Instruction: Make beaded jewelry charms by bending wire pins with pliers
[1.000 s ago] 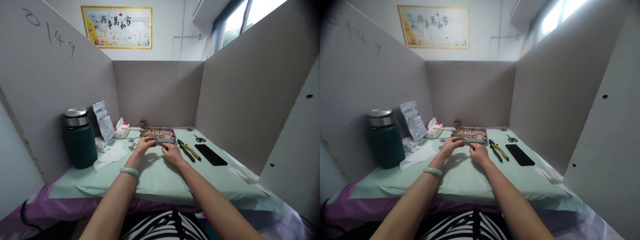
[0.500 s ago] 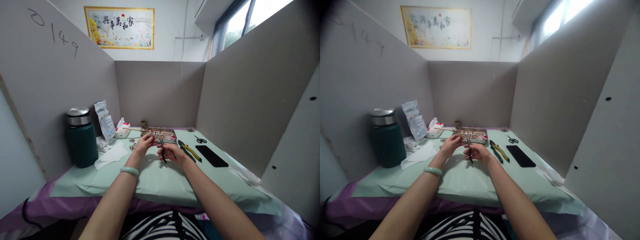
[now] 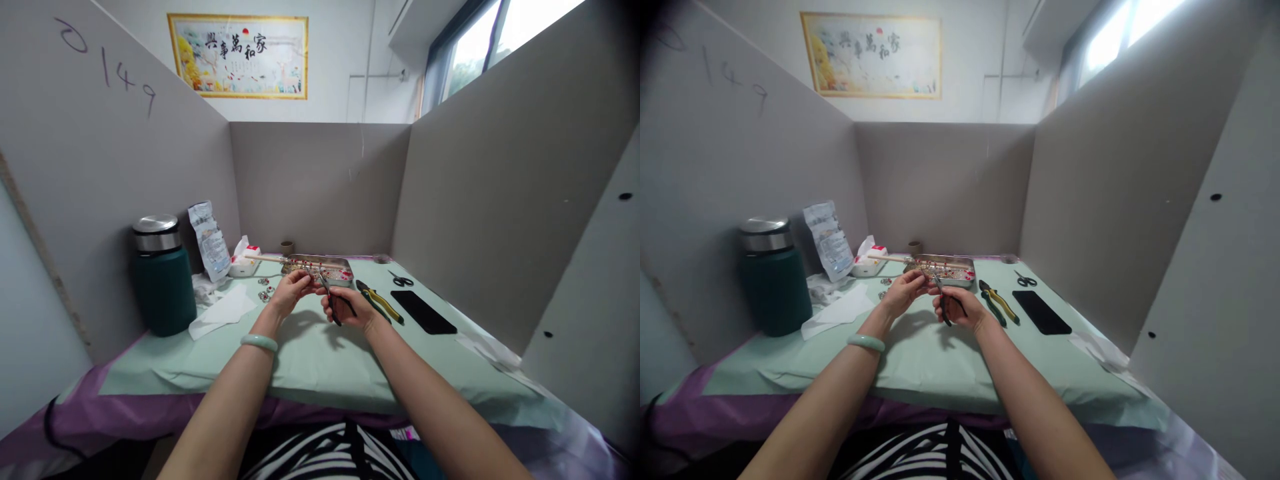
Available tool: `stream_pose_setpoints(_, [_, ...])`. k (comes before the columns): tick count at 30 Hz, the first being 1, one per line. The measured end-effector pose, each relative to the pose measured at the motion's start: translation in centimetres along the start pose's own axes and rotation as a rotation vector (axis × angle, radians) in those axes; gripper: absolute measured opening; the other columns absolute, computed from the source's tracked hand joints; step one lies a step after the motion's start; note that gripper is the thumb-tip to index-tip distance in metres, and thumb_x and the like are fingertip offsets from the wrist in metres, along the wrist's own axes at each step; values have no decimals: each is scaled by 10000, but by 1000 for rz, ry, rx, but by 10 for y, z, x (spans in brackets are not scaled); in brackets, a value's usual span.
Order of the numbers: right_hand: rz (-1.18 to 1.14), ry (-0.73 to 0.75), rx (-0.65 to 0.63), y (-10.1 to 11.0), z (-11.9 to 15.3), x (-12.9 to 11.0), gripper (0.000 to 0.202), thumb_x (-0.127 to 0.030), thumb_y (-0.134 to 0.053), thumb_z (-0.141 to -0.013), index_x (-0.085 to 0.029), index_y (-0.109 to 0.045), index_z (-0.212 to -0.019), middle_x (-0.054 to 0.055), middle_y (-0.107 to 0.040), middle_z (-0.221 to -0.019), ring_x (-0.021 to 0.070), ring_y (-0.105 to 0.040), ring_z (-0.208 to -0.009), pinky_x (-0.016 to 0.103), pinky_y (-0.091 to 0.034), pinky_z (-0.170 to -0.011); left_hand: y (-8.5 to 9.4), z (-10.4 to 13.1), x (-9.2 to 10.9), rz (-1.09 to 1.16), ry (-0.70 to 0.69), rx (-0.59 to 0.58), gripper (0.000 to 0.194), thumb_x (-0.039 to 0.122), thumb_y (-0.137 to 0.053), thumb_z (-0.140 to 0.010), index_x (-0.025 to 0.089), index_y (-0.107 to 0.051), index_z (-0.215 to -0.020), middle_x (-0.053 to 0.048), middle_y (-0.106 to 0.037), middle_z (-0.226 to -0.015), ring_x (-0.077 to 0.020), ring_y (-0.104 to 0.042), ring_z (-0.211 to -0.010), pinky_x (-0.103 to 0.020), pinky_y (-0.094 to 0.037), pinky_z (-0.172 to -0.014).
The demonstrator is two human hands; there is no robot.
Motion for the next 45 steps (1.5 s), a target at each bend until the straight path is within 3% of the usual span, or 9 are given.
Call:
stream_pose_setpoints(7, [-62,-14,5,-1,3,-2,209,-242,-468,-873,-121,-592,-990,10,-602,-659,106,-539,-505,250,-427,-503,-9,3,-5,10,75,-117,285,355,-699,-758,115,-602,-878,-67,-642,-879,-158,-647,-797,-295,-520,-715])
stream_pose_setpoints(10, [-49,-11,0,-3,5,-3,212,-252,-477,-872,-124,-591,-996,0,-586,-650,99,-520,-496,243,-413,-492,-11,4,-7,25,110,-147,295,372,-691,-764,117,-599,-878,-46,-626,-809,-120,-626,-690,-251,-505,-632])
stream_pose_setpoints(13, [-15,-7,4,-5,5,-3,219,-265,-482,-873,-122,-594,-995,0,-583,-653,101,-516,-490,247,-409,-486,-10,5,-8,27,135,-142,295,377,-694,-761,117,-592,-858,-22,-604,-740,-80,-580,-580,-213,-469,-558])
stream_pose_setpoints(21, [144,28,45,-3,3,-3,223,-288,-517,-847,-134,-619,-972,14,-602,-664,126,-557,-515,262,-440,-484,-2,1,-9,-21,133,-118,293,376,-711,-738,112,-595,-792,-16,-580,-713,-47,-507,-523,-183,-386,-485])
stream_pose_setpoints(33, [409,64,159,7,-2,2,238,-324,-603,-789,-128,-639,-919,23,-600,-682,119,-541,-508,259,-460,-469,1,5,-7,-345,180,-97,307,385,-724,-684,122,-570,-646,8,-498,-548,-70,-431,-466,-235,-293,-455])
stream_pose_setpoints(41, [212,25,111,7,1,-2,211,-276,-545,-823,-140,-639,-955,26,-615,-673,120,-561,-523,246,-462,-484,-1,8,-7,-180,195,-95,351,391,-714,-717,137,-578,-917,-60,-646,-782,-94,-565,-555,-232,-417,-526])
stream_pose_setpoints(45, [168,-21,63,2,4,-1,214,-265,-520,-837,-141,-629,-973,21,-623,-665,118,-566,-512,247,-473,-493,-2,7,-5,-135,196,-73,375,478,-667,-742,148,-538,-867,-57,-646,-731,-84,-525,-452,-213,-360,-423])
Point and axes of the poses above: each hand's wrist, its own z-axis away from the middle knuckle, its own y-axis out of the back of the hand, x = y × z, the point moved 8 cm from there along -z, towards the middle knuckle
